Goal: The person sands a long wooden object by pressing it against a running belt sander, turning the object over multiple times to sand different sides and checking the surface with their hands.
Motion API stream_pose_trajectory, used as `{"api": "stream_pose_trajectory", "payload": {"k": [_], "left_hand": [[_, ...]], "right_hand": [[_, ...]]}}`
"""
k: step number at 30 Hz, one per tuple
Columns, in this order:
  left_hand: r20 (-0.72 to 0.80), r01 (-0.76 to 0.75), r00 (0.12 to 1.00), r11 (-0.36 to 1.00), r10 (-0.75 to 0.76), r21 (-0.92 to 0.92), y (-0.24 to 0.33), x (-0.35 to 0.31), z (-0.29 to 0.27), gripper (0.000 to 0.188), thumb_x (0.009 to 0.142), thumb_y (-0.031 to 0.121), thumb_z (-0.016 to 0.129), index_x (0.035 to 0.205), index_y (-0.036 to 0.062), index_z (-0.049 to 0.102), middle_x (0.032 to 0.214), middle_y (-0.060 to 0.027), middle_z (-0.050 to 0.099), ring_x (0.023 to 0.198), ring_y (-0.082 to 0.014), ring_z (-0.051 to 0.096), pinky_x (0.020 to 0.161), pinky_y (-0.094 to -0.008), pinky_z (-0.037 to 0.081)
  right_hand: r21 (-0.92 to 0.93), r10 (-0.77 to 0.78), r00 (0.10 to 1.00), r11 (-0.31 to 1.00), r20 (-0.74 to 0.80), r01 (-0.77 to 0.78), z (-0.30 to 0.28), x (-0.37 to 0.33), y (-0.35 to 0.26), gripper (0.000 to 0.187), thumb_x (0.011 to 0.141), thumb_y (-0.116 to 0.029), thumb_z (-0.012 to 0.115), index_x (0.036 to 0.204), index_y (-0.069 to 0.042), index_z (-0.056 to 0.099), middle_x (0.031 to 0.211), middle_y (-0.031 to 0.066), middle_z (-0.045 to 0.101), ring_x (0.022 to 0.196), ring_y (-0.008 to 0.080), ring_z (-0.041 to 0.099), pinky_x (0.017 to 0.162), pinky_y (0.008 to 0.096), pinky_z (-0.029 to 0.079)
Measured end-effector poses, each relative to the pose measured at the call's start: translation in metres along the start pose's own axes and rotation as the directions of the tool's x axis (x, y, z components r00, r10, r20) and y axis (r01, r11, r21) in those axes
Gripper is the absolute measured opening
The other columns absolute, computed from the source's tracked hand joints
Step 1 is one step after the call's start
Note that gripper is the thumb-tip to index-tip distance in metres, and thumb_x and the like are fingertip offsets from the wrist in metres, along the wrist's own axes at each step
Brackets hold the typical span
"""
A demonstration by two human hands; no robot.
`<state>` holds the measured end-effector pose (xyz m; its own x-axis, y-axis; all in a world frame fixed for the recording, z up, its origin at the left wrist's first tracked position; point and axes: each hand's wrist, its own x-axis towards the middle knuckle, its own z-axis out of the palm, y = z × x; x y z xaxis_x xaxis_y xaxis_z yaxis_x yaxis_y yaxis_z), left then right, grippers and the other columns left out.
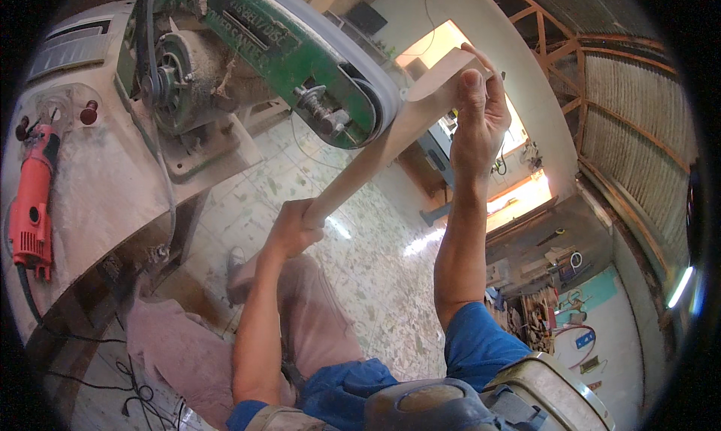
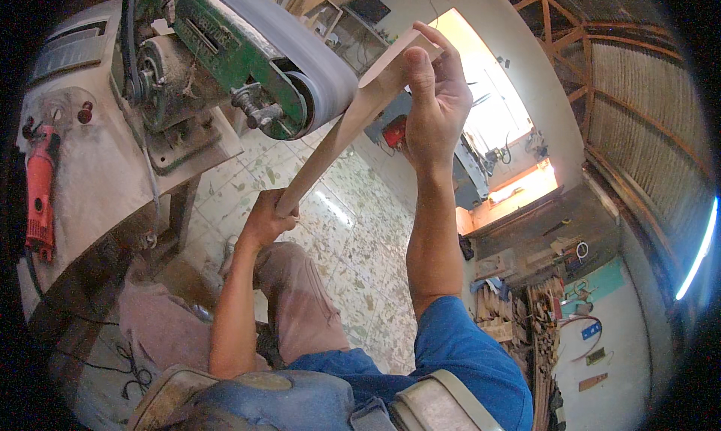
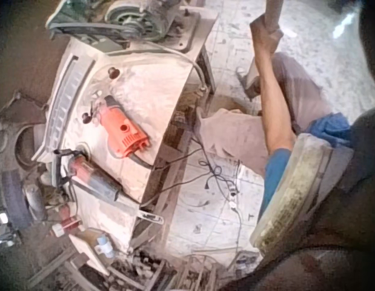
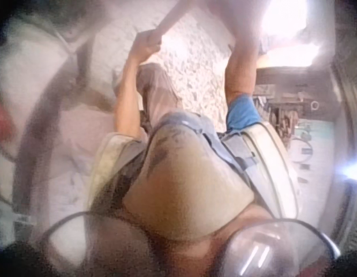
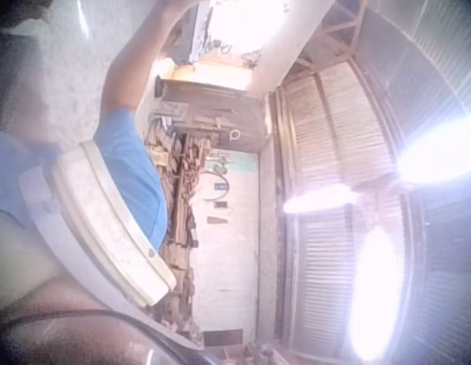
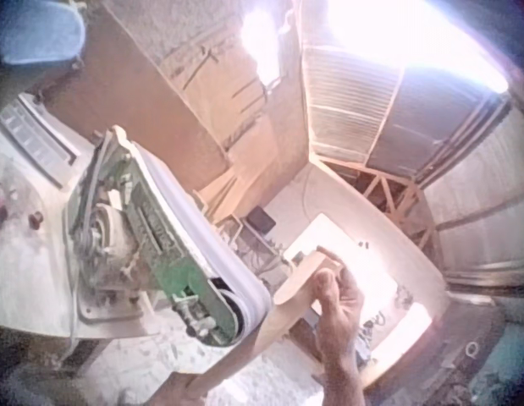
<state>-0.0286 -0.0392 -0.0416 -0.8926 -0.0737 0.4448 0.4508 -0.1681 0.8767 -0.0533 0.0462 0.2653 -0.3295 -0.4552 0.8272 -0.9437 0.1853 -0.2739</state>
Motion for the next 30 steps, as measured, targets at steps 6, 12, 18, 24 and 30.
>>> {"api": "stream_pose_trajectory", "payload": {"k": [6,12,18,24,30], "left_hand": [[-0.03,0.011,0.999,1.0,-0.012,-0.017,0.021,0.006,0.004,0.019,0.065,0.009,0.066,0.078,-0.0026,0.059,0.068,-0.0108,0.06,0.064,-0.0189,0.057,0.063,-0.036,0.047],[0.056,0.07,0.996,0.995,-0.067,-0.067,0.028,0.01,0.001,0.017,0.064,0.009,0.066,0.075,-0.0002,0.057,0.068,-0.0094,0.059,0.066,-0.0167,0.054,0.064,-0.0352,0.046],[0.114,0.091,0.991,0.987,-0.076,-0.136,0.003,0.004,0.004,0.018,0.063,0.01,0.066,0.077,0.0004,0.059,0.071,-0.0071,0.061,0.068,-0.0168,0.057,0.066,-0.0339,0.047],[0.131,0.15,0.983,0.978,-0.131,-0.148,0.003,0.002,0.003,0.021,0.056,0.009,0.064,0.076,0.0027,0.06,0.071,-0.0017,0.058,0.068,-0.0142,0.054,0.064,-0.031,0.045],[0.116,0.13,0.988,0.965,-0.106,-0.227,-0.003,0.003,0.004,0.019,0.058,0.005,0.061,0.076,0.0025,0.061,0.07,-0.0009,0.055,0.067,-0.0127,0.052,0.063,-0.0305,0.043]], "right_hand": [[0.002,0.002,1.0,1.0,-0.006,-0.002,-0.011,0.019,0.005,0.047,0.102,-0.041,0.063,0.13,-0.004,0.065,0.117,0.0068,0.068,0.106,0.0132,0.063,0.095,0.0305,0.05],[-0.012,-0.055,0.998,0.998,-0.019,0.055,-0.009,0.029,0.01,0.047,0.102,-0.041,0.063,0.129,-0.002,0.065,0.115,0.0077,0.069,0.104,0.0139,0.064,0.091,0.0295,0.05],[-0.11,-0.014,1.0,0.994,-0.022,0.012,0.008,0.007,-0.002,0.047,0.102,-0.04,0.063,0.128,-0.002,0.066,0.11,0.0066,0.07,0.101,0.0138,0.065,0.09,0.0294,0.051],[-0.13,-0.031,0.999,0.991,-0.018,0.028,0.006,0.0,0.001,0.048,0.101,-0.041,0.065,0.128,-0.002,0.065,0.1,0.0062,0.07,0.092,0.0116,0.065,0.082,0.0266,0.051],[-0.129,-0.046,0.999,0.991,-0.022,0.043,0.005,0.002,0.002,0.047,0.099,-0.038,0.068,0.128,-0.002,0.064,0.088,0.0042,0.068,0.08,0.0085,0.064,0.07,0.0246,0.052]]}}
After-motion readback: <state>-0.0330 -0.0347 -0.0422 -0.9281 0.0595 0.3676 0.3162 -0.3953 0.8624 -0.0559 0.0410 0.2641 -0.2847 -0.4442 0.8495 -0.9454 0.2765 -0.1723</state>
